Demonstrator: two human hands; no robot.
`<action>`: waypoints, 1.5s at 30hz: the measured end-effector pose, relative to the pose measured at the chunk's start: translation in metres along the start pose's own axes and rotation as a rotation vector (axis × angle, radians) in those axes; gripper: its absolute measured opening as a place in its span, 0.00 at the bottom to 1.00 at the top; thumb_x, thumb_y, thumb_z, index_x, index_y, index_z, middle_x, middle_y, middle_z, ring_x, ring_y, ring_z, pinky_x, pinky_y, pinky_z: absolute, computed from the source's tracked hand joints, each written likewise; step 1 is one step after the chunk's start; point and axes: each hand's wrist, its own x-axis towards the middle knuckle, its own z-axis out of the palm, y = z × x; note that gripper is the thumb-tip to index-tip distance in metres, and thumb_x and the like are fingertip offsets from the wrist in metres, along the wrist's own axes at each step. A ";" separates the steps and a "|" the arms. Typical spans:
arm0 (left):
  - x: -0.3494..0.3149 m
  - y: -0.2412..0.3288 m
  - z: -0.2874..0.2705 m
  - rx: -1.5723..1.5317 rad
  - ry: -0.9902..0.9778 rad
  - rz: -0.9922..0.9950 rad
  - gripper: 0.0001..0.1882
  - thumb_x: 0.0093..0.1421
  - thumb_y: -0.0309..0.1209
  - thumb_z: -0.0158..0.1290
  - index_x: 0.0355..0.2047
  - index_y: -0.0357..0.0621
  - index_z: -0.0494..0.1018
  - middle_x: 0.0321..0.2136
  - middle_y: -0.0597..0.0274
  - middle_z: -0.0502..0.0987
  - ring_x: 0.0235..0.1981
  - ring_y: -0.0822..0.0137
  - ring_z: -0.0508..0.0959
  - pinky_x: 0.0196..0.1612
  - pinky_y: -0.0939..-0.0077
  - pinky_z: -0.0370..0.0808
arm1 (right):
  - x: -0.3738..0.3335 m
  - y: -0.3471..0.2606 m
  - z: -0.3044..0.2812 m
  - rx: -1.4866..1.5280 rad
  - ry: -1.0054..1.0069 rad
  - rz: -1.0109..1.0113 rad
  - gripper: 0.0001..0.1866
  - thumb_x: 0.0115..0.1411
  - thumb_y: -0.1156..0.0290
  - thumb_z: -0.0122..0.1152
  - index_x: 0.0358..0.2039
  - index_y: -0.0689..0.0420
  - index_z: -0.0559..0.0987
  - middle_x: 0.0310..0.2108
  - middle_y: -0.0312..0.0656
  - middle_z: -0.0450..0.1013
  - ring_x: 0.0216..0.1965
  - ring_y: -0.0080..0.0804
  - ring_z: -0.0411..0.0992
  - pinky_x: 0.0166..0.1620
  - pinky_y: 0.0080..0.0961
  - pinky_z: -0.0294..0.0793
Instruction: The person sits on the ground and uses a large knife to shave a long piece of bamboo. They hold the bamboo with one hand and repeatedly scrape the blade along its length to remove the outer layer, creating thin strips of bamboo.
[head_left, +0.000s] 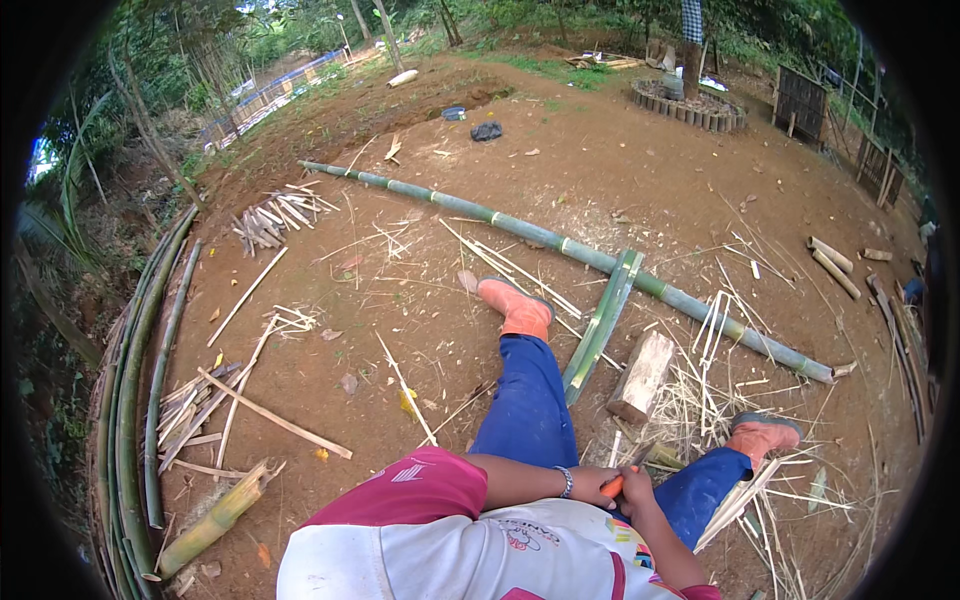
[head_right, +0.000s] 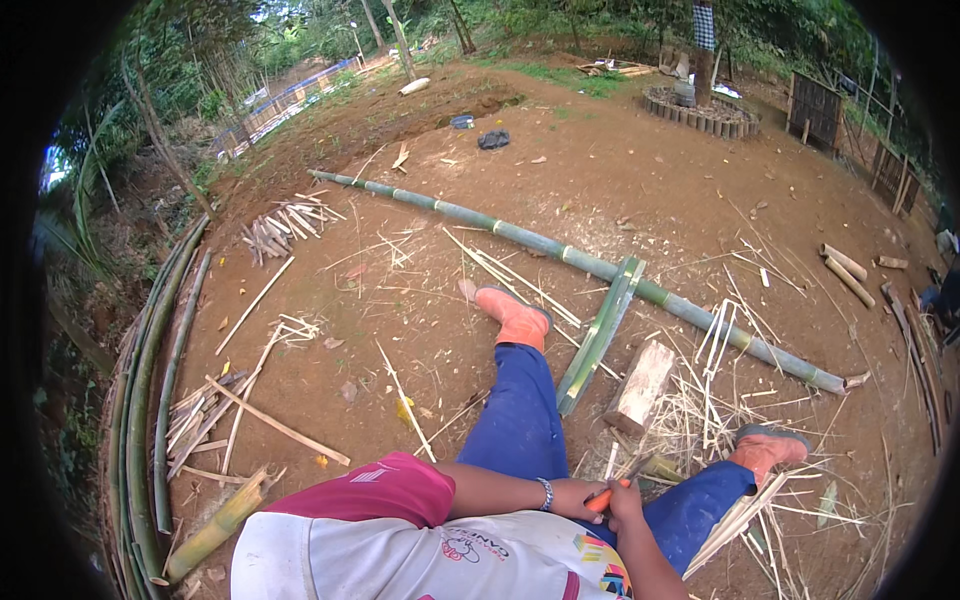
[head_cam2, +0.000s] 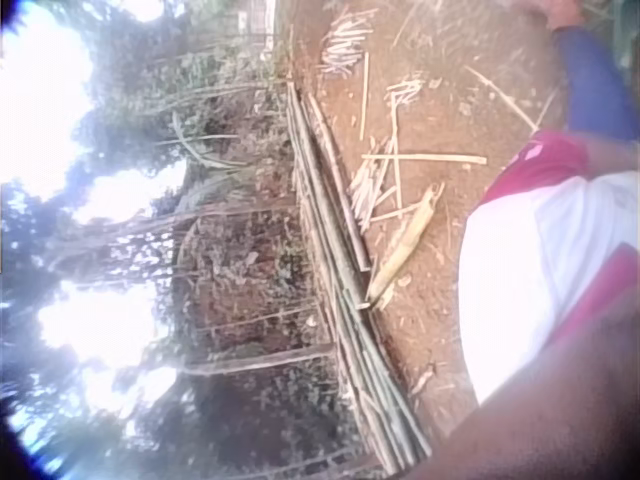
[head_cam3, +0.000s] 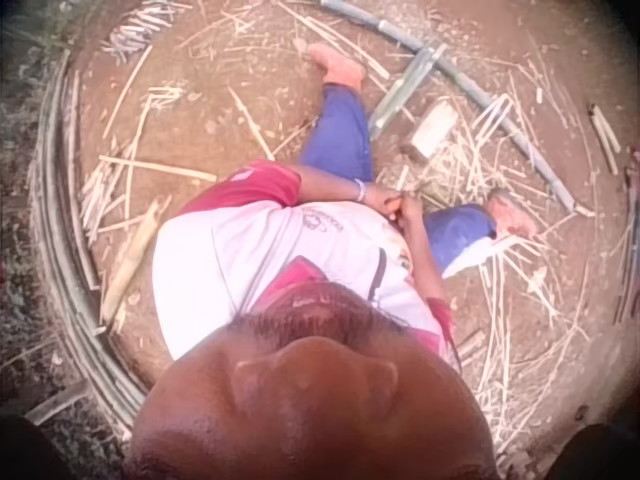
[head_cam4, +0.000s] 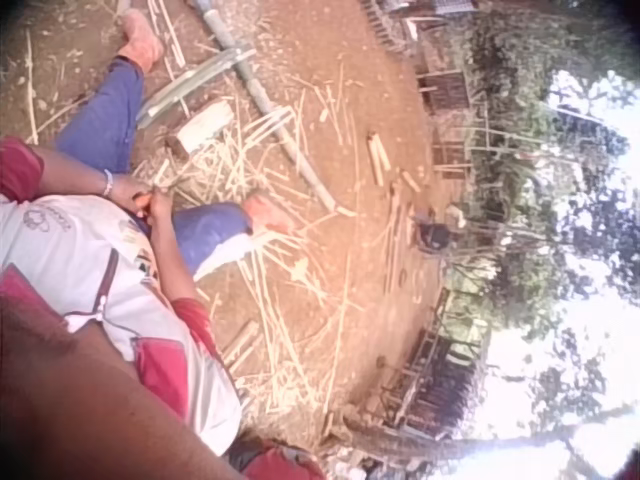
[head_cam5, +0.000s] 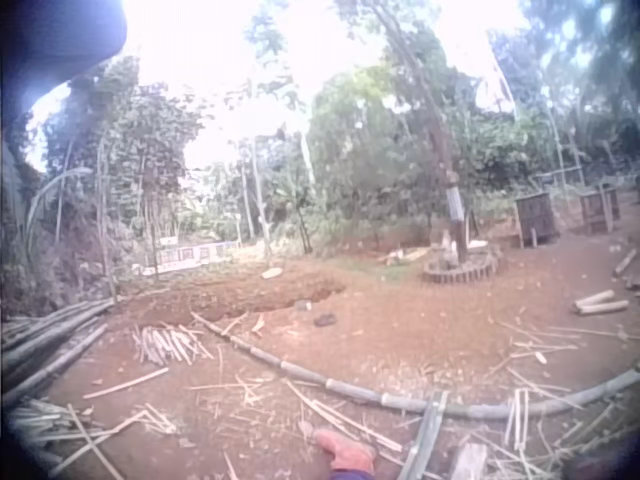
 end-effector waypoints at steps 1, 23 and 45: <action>-0.001 -0.002 0.000 -0.003 0.006 -0.003 0.39 0.55 0.49 0.63 0.61 0.42 0.62 0.41 0.45 0.81 0.42 0.49 0.81 0.45 0.61 0.75 | -0.004 -0.002 0.001 -0.012 -0.027 -0.001 0.10 0.68 0.74 0.51 0.46 0.62 0.65 0.37 0.50 0.72 0.37 0.42 0.77 0.37 0.42 0.82; 0.006 -0.018 0.003 0.262 -0.045 -0.074 0.29 0.52 0.52 0.62 0.45 0.42 0.79 0.39 0.44 0.82 0.42 0.45 0.81 0.45 0.54 0.76 | -0.012 0.003 -0.022 -0.481 0.014 -0.125 0.35 0.64 0.66 0.61 0.67 0.67 0.61 0.53 0.50 0.73 0.38 0.28 0.73 0.33 0.22 0.73; 0.003 -0.033 -0.003 -0.065 0.056 -0.043 0.18 0.49 0.47 0.67 0.27 0.44 0.84 0.22 0.56 0.83 0.24 0.63 0.82 0.31 0.67 0.76 | -0.008 0.006 -0.017 -0.782 -0.057 -0.205 0.42 0.56 0.58 0.72 0.63 0.70 0.66 0.57 0.57 0.72 0.51 0.41 0.76 0.54 0.33 0.75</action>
